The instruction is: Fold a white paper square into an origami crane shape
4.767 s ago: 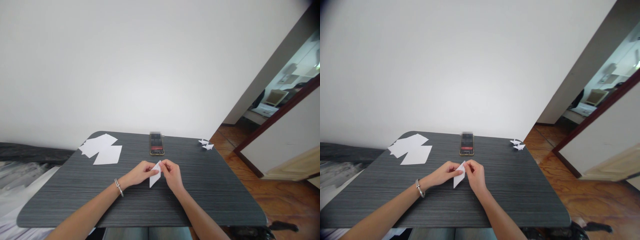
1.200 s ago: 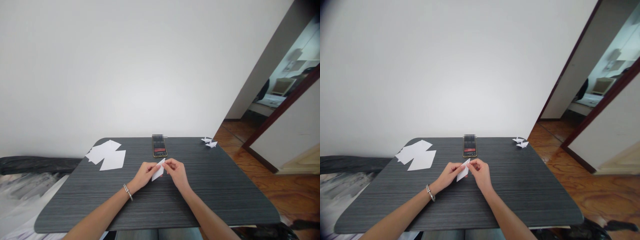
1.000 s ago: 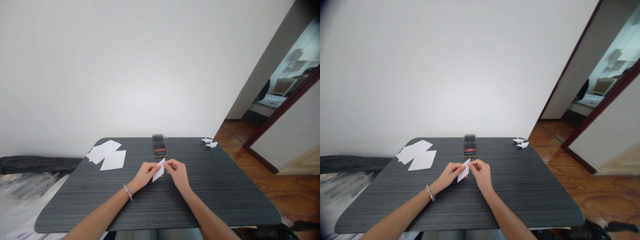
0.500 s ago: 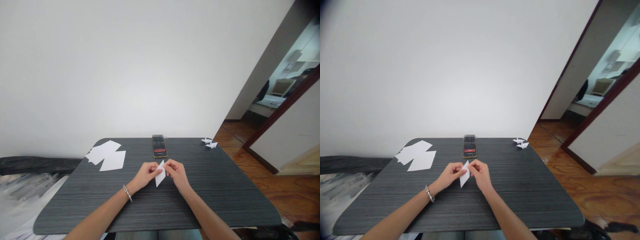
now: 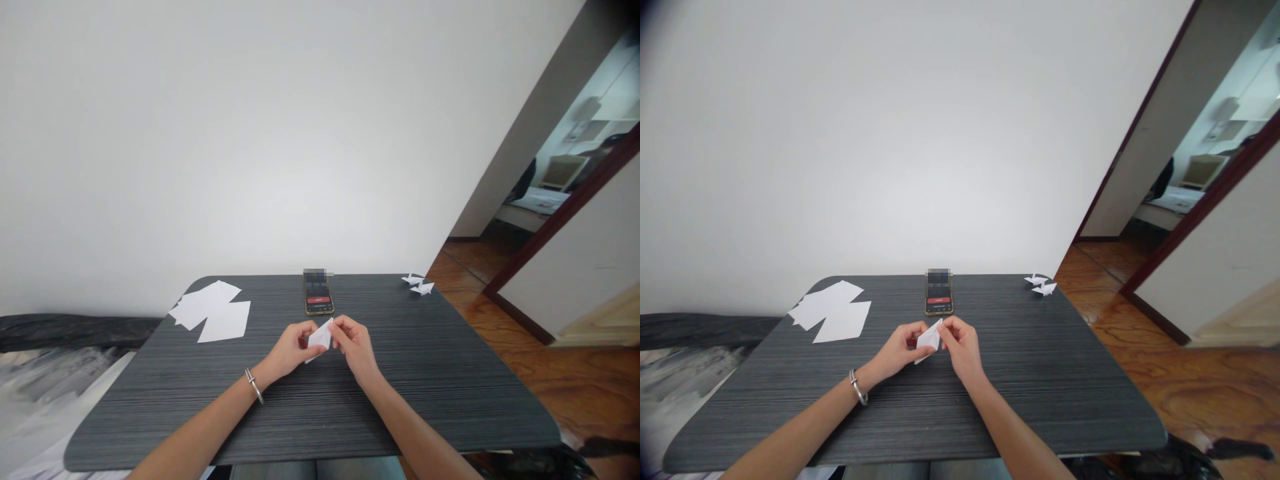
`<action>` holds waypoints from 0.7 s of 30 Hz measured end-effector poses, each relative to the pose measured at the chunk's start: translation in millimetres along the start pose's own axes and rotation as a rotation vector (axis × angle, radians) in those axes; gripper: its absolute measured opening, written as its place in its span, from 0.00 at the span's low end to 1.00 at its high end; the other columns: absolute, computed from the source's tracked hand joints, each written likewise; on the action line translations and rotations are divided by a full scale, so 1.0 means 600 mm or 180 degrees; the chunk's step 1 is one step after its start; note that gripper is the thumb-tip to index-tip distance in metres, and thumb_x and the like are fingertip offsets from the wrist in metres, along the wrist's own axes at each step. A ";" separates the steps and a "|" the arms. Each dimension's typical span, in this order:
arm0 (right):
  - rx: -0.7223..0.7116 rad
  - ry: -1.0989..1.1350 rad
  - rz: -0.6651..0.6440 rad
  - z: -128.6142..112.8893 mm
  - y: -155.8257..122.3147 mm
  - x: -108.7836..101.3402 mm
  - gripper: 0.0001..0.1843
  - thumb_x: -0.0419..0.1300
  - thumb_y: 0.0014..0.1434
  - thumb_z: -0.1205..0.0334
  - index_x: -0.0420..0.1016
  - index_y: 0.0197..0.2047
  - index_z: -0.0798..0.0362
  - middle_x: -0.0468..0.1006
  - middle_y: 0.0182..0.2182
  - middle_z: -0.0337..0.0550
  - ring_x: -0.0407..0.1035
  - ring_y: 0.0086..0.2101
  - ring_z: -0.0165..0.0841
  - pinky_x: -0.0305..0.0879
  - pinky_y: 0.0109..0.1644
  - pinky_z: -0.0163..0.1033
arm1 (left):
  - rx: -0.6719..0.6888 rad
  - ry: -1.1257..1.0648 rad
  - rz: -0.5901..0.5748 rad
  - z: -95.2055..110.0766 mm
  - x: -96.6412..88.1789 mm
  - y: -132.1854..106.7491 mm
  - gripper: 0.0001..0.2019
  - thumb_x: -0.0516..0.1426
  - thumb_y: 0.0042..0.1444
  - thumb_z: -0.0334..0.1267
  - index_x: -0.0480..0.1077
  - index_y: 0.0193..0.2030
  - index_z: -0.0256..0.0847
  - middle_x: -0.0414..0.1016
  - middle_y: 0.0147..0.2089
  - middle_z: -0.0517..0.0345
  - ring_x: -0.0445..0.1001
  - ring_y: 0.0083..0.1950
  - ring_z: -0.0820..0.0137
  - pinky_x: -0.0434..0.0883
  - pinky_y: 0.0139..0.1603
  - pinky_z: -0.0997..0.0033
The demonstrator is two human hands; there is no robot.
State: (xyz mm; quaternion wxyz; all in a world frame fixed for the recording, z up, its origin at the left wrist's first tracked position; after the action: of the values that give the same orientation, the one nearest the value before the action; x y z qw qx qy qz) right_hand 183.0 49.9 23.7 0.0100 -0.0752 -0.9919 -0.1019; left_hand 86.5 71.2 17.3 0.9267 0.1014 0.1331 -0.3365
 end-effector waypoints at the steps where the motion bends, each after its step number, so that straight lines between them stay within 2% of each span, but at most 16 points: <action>1: -0.0011 0.0008 0.0048 0.000 0.000 -0.003 0.12 0.56 0.52 0.56 0.66 0.23 0.54 0.61 0.14 0.32 0.52 0.16 0.23 0.49 0.18 0.29 | -0.0026 -0.0025 -0.0004 -0.002 0.000 0.000 0.11 0.59 0.45 0.40 0.64 0.28 0.34 0.67 0.26 0.61 0.62 0.25 0.77 0.59 0.24 0.79; 8: -0.0013 0.0049 0.0300 0.005 0.002 -0.017 0.14 0.56 0.52 0.53 0.66 0.24 0.55 0.63 0.16 0.34 0.54 0.16 0.24 0.49 0.17 0.29 | -0.0200 -0.0019 0.0019 -0.020 -0.006 0.000 0.13 0.57 0.47 0.44 0.68 0.25 0.32 0.66 0.23 0.61 0.60 0.23 0.77 0.57 0.23 0.79; 15: 0.0091 -0.0083 -0.0153 0.011 0.003 0.008 0.13 0.58 0.50 0.54 0.69 0.26 0.56 0.66 0.17 0.35 0.56 0.17 0.25 0.52 0.19 0.30 | -0.0091 0.0106 0.0123 -0.008 -0.011 0.000 0.15 0.57 0.46 0.46 0.68 0.24 0.32 0.65 0.21 0.61 0.59 0.23 0.77 0.56 0.23 0.78; 21: -0.0030 -0.0349 -0.0150 0.015 0.004 0.005 0.14 0.57 0.51 0.53 0.69 0.25 0.56 0.66 0.16 0.35 0.58 0.17 0.26 0.55 0.21 0.31 | -0.0046 -0.0012 0.0153 -0.007 -0.011 0.002 0.17 0.54 0.50 0.47 0.64 0.22 0.33 0.60 0.20 0.64 0.56 0.22 0.78 0.53 0.22 0.79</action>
State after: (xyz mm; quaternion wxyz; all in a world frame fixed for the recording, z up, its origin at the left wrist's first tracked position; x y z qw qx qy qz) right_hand 180.5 54.3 15.6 -0.0471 -0.0574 -0.9920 -0.1024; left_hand 81.6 77.1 15.5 0.9355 0.0972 0.1313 -0.3134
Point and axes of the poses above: each hand's wrist, its own y-axis towards the middle knuckle, its own x-axis out of the palm, z = x × y, the point moved 10 cm from there along y, towards the middle knuckle
